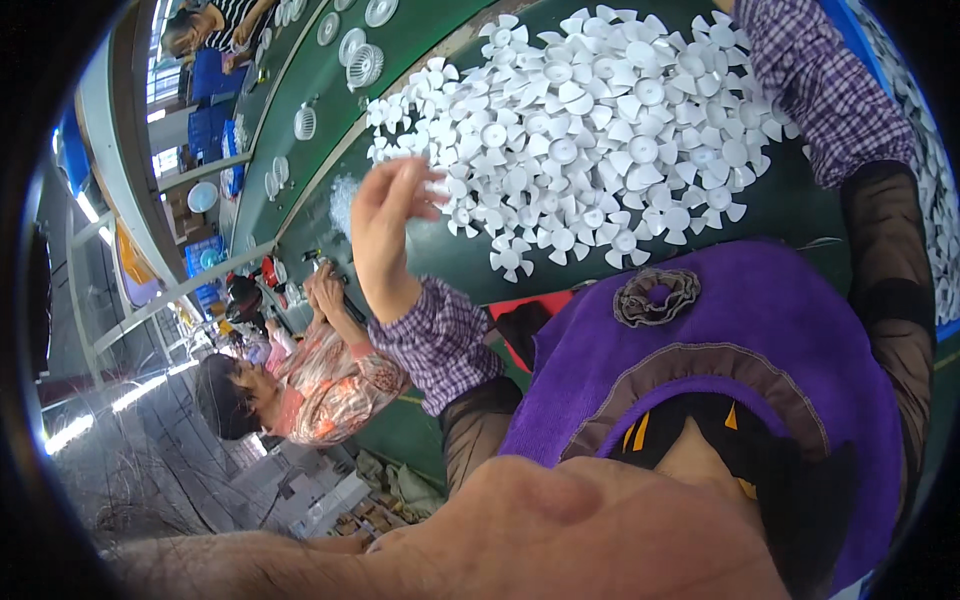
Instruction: Assembling white plastic fan blades into small circular fan housings on a factory assembly line.
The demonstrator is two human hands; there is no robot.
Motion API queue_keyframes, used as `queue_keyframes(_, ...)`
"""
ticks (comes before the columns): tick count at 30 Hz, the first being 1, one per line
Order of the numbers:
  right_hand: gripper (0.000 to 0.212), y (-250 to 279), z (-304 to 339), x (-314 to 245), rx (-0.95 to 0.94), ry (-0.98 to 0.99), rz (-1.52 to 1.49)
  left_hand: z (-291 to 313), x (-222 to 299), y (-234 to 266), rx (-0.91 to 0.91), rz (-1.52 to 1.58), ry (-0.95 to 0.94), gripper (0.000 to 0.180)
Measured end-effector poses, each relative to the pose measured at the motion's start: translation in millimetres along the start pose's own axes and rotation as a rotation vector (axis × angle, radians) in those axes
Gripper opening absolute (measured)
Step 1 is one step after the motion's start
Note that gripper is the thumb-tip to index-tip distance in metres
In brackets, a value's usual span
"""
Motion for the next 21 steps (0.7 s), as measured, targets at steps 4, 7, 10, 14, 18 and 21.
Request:
queue_keyframes(4, 0.056, 73.1, -23.1, 18.2, 0.231, 0.068, 0.003, 57.4, -107.6, 30.3, 0.067, -0.213, 0.268, 0.017)
queue_keyframes(7, 0.053, 74.0, 3.3, -9.0, 0.301, 0.133, 0.162, 87.2, -164.1, 0.4, -0.067, -0.248, 0.446, 0.017)
queue_keyframes(10, 0.046, 52.5, 57.0, -46.5, 0.176, 0.095, 0.468, 83.5, -179.1, -62.8, -0.33, -0.086, 0.371, 0.015)
queue_keyframes(14, 0.03, 9.3, 136.4, -68.5, -0.108, 0.236, 0.589, 68.6, -169.2, -102.3, -0.377, -0.012, 0.394, 0.016)
queue_keyframes(18, 0.026, 19.4, 213.1, -28.4, -0.125, 0.386, 0.657, 53.4, -147.8, -115.2, -0.306, 0.051, 0.298, 0.017)
queue_keyframes(21, 0.019, 23.5, 265.0, 16.2, -0.147, 0.243, 0.737, 47.7, -144.1, -123.8, -0.367, -0.039, 0.243, 0.017)
Point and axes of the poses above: each hand's wrist, its own z-axis away from the middle knuckle, its own y-axis out of the back of the hand, x = y × z, the point moved 10 cm from there along -z, towards the middle knuckle, and after that the axes turned 9 degrees about -z, right-handed, at the moved point
